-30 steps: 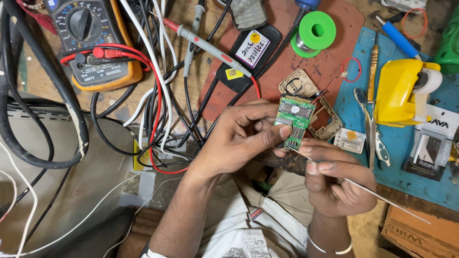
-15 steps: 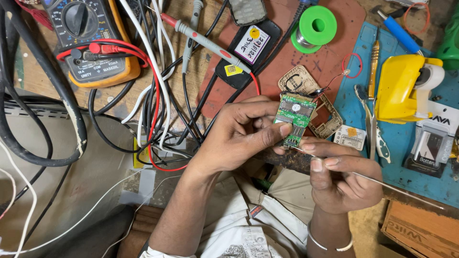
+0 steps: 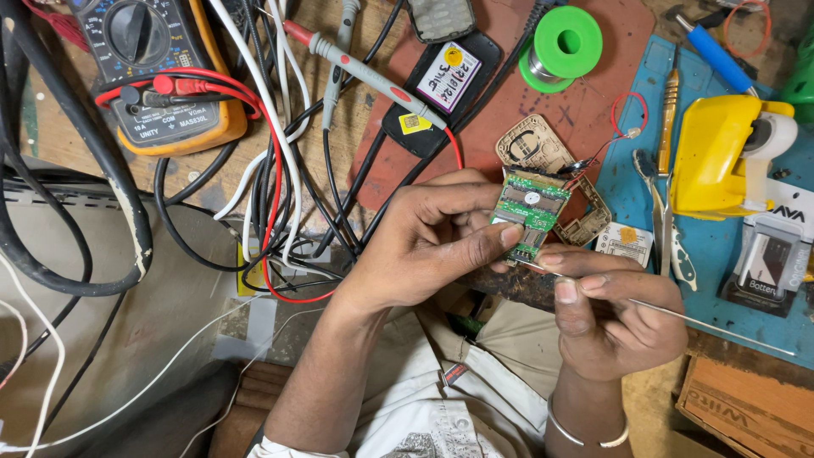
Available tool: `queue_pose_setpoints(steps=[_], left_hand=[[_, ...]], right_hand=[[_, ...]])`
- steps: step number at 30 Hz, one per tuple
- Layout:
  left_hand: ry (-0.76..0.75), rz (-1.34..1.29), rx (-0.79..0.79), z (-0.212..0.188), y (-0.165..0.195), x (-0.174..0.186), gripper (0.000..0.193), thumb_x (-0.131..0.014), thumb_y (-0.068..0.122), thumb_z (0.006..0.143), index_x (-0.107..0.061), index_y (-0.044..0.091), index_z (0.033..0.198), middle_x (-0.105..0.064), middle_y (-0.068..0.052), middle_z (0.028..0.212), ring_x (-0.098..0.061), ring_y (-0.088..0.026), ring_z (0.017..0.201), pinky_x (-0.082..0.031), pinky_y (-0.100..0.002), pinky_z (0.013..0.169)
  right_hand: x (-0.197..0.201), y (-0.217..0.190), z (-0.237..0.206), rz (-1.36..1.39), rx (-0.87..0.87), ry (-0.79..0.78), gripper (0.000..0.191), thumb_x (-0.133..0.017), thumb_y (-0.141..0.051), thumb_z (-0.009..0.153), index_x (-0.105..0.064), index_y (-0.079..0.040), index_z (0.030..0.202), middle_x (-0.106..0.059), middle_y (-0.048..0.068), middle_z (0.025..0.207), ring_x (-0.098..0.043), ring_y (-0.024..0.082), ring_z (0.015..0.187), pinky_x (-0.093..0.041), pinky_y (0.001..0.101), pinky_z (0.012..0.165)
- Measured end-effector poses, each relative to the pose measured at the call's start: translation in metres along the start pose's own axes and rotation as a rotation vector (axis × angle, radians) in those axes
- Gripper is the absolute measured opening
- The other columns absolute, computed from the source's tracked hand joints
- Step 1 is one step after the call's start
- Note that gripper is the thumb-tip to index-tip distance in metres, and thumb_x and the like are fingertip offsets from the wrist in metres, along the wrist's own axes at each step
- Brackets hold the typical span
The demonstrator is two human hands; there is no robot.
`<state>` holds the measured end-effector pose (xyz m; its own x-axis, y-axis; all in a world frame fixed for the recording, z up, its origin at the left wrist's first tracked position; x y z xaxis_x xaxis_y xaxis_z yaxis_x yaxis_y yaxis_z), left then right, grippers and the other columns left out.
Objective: The person holds a disassembled mobile phone motherboard and probes its components with a thin metal tool, then uses multimeter test probes to test points on the board. They handle a small component, trim the board edge with pliers, and continue probing the board on the workbench.
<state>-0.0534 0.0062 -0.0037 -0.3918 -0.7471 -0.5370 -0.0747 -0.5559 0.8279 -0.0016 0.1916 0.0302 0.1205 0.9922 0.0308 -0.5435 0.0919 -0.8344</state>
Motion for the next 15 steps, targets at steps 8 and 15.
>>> queue_pose_setpoints(steps=[8, 15], left_hand=[[0.008, 0.024, 0.008, 0.0035, 0.0064, -0.0014, 0.036, -0.071, 0.012, 0.106, -0.066, -0.006, 0.137, -0.063, -0.003, 0.100, -0.067, -0.005, 0.081, -0.059, -0.020, 0.074], [0.026, 0.054, 0.024, 0.0046, 0.0080, -0.0061, 0.032, -0.071, 0.009, 0.104, -0.068, -0.006, 0.132, -0.062, -0.003, 0.098, -0.066, -0.005, 0.079, -0.058, -0.021, 0.076]], right_hand=[[-0.0051, 0.0014, 0.0019, -0.023, 0.020, -0.069, 0.019, -0.070, 0.004, 0.097, -0.054, -0.002, 0.105, -0.070, 0.022, 0.098, -0.075, 0.027, 0.092, -0.066, 0.0444, 0.091], [0.0008, 0.0047, -0.0045, -0.002, -0.008, -0.101, 0.017, -0.070, 0.006, 0.102, -0.057, 0.000, 0.110, -0.071, 0.023, 0.099, -0.076, 0.027, 0.096, -0.066, 0.0438, 0.094]])
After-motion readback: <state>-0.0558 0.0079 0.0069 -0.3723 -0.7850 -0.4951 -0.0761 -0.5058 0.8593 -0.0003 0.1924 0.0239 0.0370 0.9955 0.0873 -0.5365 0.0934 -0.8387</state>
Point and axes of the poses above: each hand's wrist, its own z-axis towards the middle knuckle, its own x-axis out of the back of the hand, y = z × x, the point moved 7 cm from there along z, towards the middle knuckle
